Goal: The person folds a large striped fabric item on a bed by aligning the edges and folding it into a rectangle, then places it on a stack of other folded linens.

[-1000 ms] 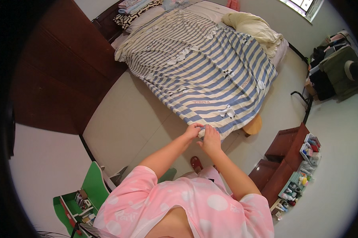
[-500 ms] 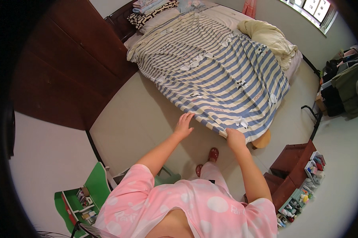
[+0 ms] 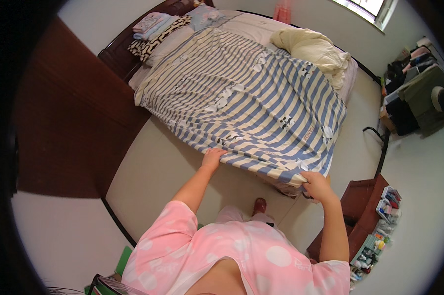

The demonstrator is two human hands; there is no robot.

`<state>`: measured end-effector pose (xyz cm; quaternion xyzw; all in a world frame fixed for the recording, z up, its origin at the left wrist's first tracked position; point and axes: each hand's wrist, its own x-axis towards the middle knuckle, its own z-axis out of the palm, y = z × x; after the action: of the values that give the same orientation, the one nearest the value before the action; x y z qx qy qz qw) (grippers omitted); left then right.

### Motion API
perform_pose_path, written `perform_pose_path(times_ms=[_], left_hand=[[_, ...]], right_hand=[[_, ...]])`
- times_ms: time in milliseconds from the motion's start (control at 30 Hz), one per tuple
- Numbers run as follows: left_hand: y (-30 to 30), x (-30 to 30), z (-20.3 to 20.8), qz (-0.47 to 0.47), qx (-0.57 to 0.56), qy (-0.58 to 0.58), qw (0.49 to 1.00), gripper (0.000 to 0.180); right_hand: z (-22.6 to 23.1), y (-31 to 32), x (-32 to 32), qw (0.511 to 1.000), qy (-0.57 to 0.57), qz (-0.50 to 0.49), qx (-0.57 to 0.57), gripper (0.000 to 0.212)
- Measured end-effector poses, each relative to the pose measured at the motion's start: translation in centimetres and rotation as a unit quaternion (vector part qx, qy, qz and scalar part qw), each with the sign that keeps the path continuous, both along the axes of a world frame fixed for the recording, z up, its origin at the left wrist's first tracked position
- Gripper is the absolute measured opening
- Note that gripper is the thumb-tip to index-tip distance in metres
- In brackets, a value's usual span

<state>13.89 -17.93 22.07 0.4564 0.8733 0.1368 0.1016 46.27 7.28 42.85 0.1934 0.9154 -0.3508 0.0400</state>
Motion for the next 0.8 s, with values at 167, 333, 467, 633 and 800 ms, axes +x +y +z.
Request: perform_pose_path(times_ms=[167,333,467,633,800], left_hand=[[-1.6,-8.8,-2.6,0.039,-0.058,-0.024,0.997,0.037],[-2.1,-15.7,-2.1,-0.01,-0.089,-0.027,0.996,0.029],[-1.7,-19.4,0.5,-0.136,-0.149,-0.069,0.977,0.02],[0.5,-22.2,1.6,-0.229,-0.18,-0.137,0.947,0.024],[6.2,-24.2,1.8,-0.243,-0.163,-0.123,0.948,0.03]], right_hand=[[1.8,-0.5,-0.7,0.952,-0.055,-0.218,-0.206,0.031],[-2.9,-1.0,0.8,0.96,-0.014,-0.257,-0.11,0.034],[-6.6,-2.8,1.1,0.919,-0.108,-0.343,-0.159,0.023],[-14.7,-5.0,3.6,0.91,-0.183,-0.36,-0.091,0.018],[-16.7,-4.1,1.9,0.866,-0.151,-0.466,-0.098,0.022]])
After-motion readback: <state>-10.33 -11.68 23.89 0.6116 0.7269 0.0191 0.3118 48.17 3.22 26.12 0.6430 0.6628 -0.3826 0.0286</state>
